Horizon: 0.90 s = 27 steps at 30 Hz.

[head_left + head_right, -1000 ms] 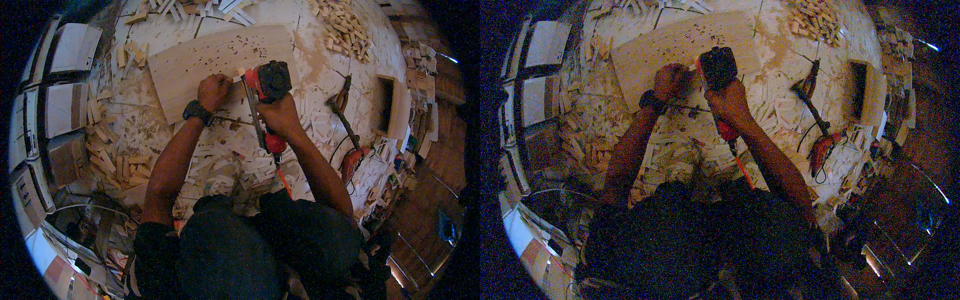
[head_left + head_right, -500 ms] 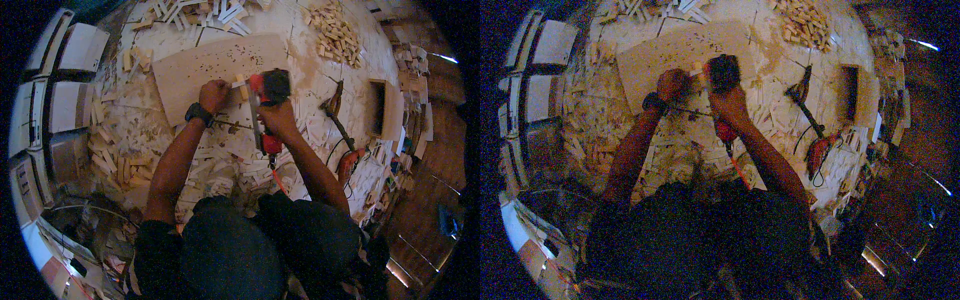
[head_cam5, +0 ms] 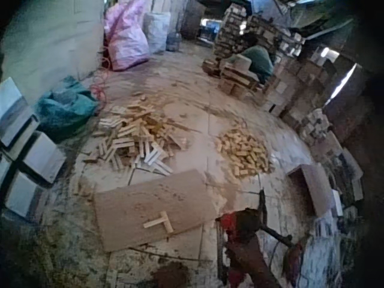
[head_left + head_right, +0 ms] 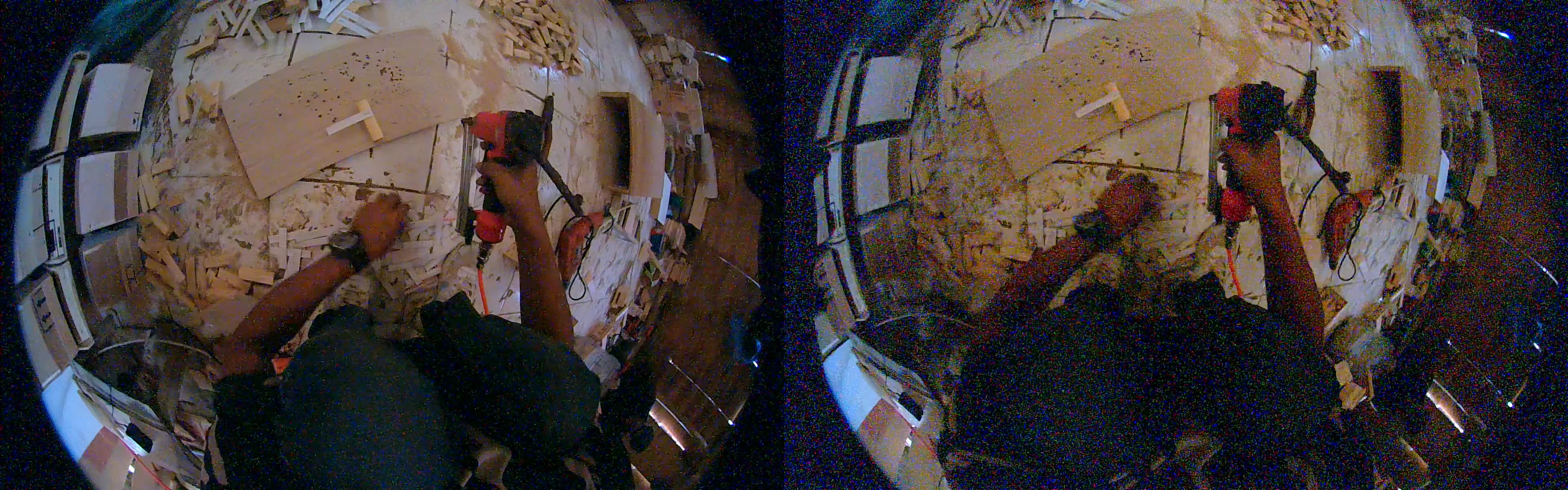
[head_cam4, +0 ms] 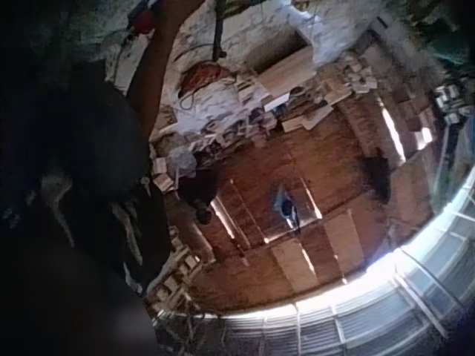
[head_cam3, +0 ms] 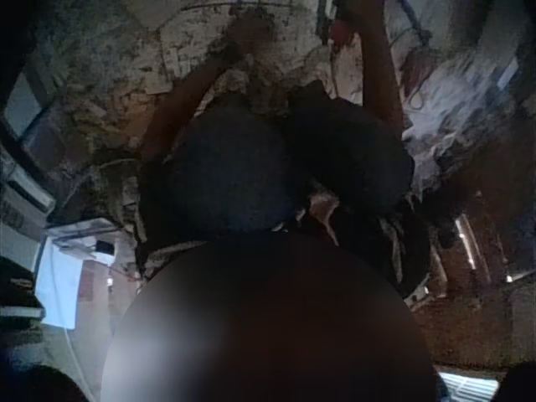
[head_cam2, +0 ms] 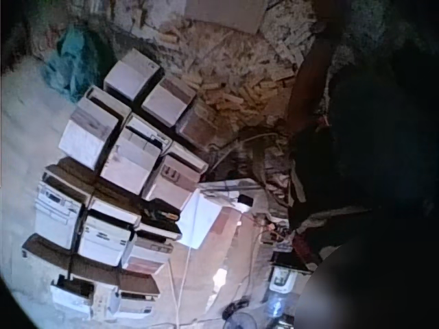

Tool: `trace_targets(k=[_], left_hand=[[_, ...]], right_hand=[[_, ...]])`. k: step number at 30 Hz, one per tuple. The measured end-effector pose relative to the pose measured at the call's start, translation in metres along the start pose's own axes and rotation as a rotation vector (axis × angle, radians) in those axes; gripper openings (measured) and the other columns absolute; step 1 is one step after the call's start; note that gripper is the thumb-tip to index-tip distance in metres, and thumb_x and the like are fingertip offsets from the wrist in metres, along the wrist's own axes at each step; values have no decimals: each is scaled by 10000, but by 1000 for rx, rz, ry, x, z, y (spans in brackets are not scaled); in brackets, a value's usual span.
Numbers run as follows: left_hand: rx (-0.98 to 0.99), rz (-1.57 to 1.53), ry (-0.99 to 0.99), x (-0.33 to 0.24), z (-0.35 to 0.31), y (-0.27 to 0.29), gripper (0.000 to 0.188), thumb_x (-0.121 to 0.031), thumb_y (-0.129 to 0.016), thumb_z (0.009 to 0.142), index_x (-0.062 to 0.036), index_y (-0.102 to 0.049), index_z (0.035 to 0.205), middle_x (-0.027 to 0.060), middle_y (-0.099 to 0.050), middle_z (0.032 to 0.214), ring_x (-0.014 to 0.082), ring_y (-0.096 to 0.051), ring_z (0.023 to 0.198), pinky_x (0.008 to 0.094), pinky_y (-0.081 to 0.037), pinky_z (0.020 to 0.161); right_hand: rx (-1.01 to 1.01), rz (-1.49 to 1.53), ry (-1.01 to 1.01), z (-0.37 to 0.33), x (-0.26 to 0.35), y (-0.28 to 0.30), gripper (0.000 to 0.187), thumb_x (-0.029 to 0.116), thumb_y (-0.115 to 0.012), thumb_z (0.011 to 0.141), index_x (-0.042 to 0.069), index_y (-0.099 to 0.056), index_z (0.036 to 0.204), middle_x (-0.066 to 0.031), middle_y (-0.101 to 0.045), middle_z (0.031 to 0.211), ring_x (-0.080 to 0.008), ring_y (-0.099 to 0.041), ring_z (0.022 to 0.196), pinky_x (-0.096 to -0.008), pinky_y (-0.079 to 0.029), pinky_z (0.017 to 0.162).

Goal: The person uses a red pneumatic nail gun to fasten small wooden blocks together on a flat board. They repeatedly pick up blocks, align them, and drive nails to form small assemblies.

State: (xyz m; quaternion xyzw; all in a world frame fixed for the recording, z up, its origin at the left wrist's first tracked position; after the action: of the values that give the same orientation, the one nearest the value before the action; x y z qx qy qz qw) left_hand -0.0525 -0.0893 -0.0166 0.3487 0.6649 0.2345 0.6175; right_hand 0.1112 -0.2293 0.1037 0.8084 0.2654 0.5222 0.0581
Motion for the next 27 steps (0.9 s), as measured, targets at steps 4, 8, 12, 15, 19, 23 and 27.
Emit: trace_targets(k=[4, 8, 12, 15, 19, 23, 27], left_hand=[[109, 36, 48, -29, 16, -32, 268, -134, -535, 774, -19, -563, 1015, 174, -560, 1016, 315, -569, 925, 417, -486, 777], [135, -29, 146, -26, 21, -25, 198, -137, -541, 782, -38, -566, 951, 188, -602, 952, 367, -579, 888, 442, -500, 749], [-10, -362, 232, 2, 9, 7, 210, -137, -520, 833, -38, -605, 998, 158, -642, 881, 308, -621, 798, 411, -512, 683], [-324, -853, 351, 36, 1, 36, 268, -226, -526, 880, -6, -617, 1004, 87, -628, 743, 204, -615, 665, 341, -507, 590], [-473, -1057, 549, 72, 1, 59, 284, -216, -570, 889, 5, -557, 1067, 69, -608, 709, 142, -603, 633, 276, -506, 557], [-765, -1317, 553, 85, 13, 66, 491, -24, -626, 812, -7, -356, 1222, 149, -609, 776, 188, -610, 631, 282, -519, 545], [-830, -1331, 638, 87, 23, 66, 645, 42, -644, 770, -23, -249, 1276, 187, -605, 832, 209, -609, 610, 300, -520, 510]], right_hand=[[-15, -66, -57, -2, -8, 1, 254, 21, -670, 684, 20, -533, 898, -55, -573, 681, -152, -566, 520, -281, -479, 461], [4, -68, -50, -6, -7, 0, 258, 26, -676, 679, 16, -534, 893, -65, -586, 694, -157, -572, 526, -288, -481, 477], [12, -59, -45, -7, -4, -1, 257, 33, -677, 679, 19, -534, 893, -64, -585, 695, -157, -574, 535, -293, -483, 485], [19, -58, -33, -5, -1, -5, 244, 35, -674, 680, 22, -539, 883, -60, -585, 698, -158, -574, 538, -290, -479, 483], [50, -125, -51, -4, -1, -17, 226, 39, -666, 687, 19, -548, 879, -55, -581, 696, -155, -568, 539, -290, -474, 486], [98, -187, 16, -4, 1, -31, 224, 56, -669, 696, 12, -553, 882, -49, -580, 690, -148, -563, 546, -292, -471, 496], [180, -236, 109, -4, 5, -44, 225, 66, -676, 695, 11, -558, 879, -45, -583, 691, -140, -561, 551, -290, -469, 501]])
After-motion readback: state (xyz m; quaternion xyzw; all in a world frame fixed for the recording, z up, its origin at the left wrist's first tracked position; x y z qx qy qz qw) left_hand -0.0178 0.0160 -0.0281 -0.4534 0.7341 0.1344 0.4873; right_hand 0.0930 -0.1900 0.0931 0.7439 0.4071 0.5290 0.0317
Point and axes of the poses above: each hand's wrist, its own z-axis towards the middle knuckle, its own y-axis out of the back of the hand, x = y × z, the point moved 3 cm from there along z, towards the middle knuckle
